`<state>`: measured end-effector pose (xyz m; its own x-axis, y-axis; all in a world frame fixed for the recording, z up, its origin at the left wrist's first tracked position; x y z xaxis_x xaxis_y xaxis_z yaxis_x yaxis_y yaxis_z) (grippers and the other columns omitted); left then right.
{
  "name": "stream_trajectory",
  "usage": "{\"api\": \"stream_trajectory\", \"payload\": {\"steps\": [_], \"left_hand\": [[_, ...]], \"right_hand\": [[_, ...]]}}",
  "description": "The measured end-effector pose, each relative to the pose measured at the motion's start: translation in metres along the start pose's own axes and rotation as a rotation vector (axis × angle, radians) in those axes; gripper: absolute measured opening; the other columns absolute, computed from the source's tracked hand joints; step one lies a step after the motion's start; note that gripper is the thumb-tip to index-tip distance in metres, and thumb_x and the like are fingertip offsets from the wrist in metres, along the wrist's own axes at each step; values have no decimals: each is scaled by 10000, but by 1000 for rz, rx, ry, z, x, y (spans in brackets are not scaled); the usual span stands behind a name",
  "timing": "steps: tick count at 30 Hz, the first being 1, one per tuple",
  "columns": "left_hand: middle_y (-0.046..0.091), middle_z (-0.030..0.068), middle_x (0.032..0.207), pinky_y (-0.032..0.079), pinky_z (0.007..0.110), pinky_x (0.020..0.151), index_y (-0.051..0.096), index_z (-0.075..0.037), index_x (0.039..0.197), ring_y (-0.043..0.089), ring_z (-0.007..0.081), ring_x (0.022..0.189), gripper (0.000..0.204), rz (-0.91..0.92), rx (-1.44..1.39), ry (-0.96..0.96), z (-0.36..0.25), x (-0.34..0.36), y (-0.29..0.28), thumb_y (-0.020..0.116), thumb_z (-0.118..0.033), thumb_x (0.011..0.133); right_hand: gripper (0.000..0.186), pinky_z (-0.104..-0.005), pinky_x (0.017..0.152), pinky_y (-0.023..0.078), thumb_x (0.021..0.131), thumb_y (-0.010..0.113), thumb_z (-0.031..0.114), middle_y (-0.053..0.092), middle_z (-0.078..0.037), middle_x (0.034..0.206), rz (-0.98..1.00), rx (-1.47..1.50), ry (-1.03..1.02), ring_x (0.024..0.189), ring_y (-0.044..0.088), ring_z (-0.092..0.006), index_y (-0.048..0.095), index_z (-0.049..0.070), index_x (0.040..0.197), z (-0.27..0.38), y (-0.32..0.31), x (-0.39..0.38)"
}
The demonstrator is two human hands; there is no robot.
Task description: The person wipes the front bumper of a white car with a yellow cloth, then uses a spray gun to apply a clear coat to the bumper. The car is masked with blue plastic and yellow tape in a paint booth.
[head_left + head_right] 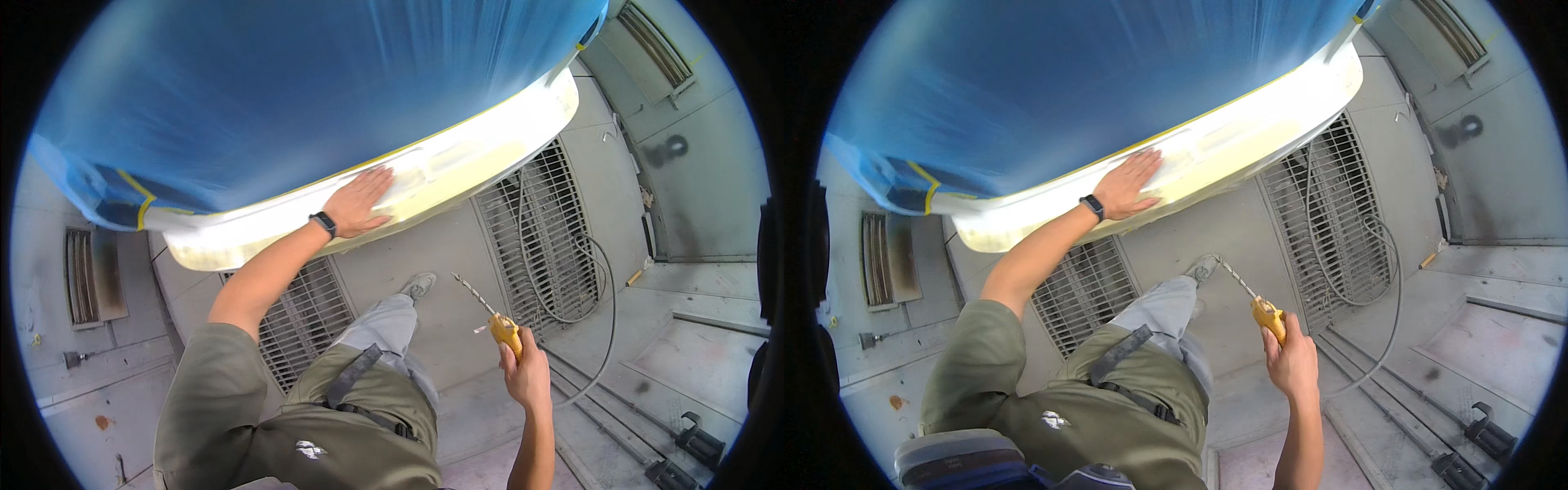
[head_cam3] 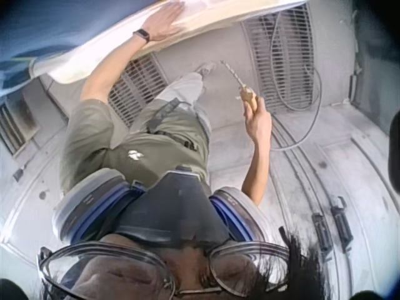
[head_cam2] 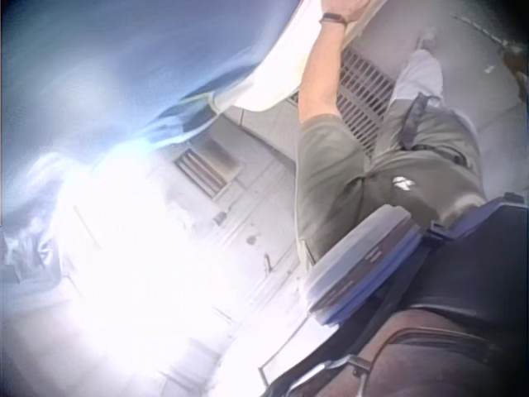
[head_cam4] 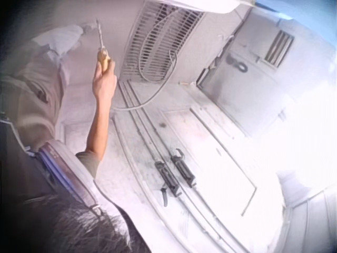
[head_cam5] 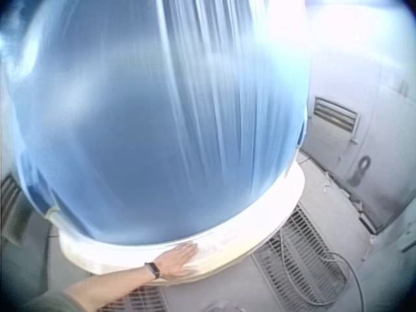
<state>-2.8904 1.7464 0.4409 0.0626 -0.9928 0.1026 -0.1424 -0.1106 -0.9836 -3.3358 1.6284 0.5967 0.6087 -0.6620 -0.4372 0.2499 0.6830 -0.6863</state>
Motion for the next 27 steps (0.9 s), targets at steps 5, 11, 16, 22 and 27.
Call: {"api": "stream_trajectory", "payload": {"steps": [5, 11, 16, 22, 27], "left_hand": [[250, 205, 1750, 179, 445, 1354, 232, 6, 1674, 228, 332, 1632, 882, 196, 98, -207, 54, -179, -39, 606, -468, 1032], [209, 195, 1764, 172, 431, 1357, 227, 7, 1675, 189, 324, 1643, 872, 215, 139, -229, 53, -223, -40, 587, -473, 1042], [190, 168, 1773, 165, 427, 1360, 200, 11, 1680, 171, 309, 1647, 842, -30, 36, -15, 26, -102, 3, 527, -471, 1071], [205, 158, 1771, 173, 425, 1357, 201, 1, 1681, 196, 297, 1641, 847, 84, 39, 100, 54, -147, -25, 505, -502, 1072], [256, 177, 1752, 205, 449, 1348, 235, -11, 1679, 243, 316, 1626, 856, 75, -54, 88, 131, -281, -57, 544, -505, 1051]], "right_hand": [[307, -501, 687, 544, 1025, 690, 252, 718, -180, 762, 60, 26, -24, 757, 717, -438, 592, 50, 1234, 5, 37, -40], [255, -403, 664, 550, 1044, 663, 216, 707, -121, 731, 33, 73, 16, 682, 726, -308, 598, 36, 1213, 5, 67, -88], [311, -440, 701, 563, 1032, 677, 248, 729, -130, 766, 34, 90, 67, 747, 746, -362, 595, 52, 1259, 36, 107, -111], [303, -450, 697, 559, 1027, 674, 234, 734, -142, 775, -65, 59, 96, 746, 745, -368, 594, 52, 1256, 102, 161, -140], [282, -446, 692, 562, 1027, 666, 224, 728, -159, 770, -115, 44, 132, 729, 740, -372, 585, 37, 1222, 173, 242, -168]]}}
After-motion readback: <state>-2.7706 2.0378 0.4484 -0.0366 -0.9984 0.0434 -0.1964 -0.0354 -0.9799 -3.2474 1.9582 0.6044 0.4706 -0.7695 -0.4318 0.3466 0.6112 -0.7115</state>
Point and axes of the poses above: each hand's wrist, its own x-axis towards the middle knuckle, its own y-axis out of the palm, z = x × y, the point moved 3 cm from there along x, towards the middle knuckle
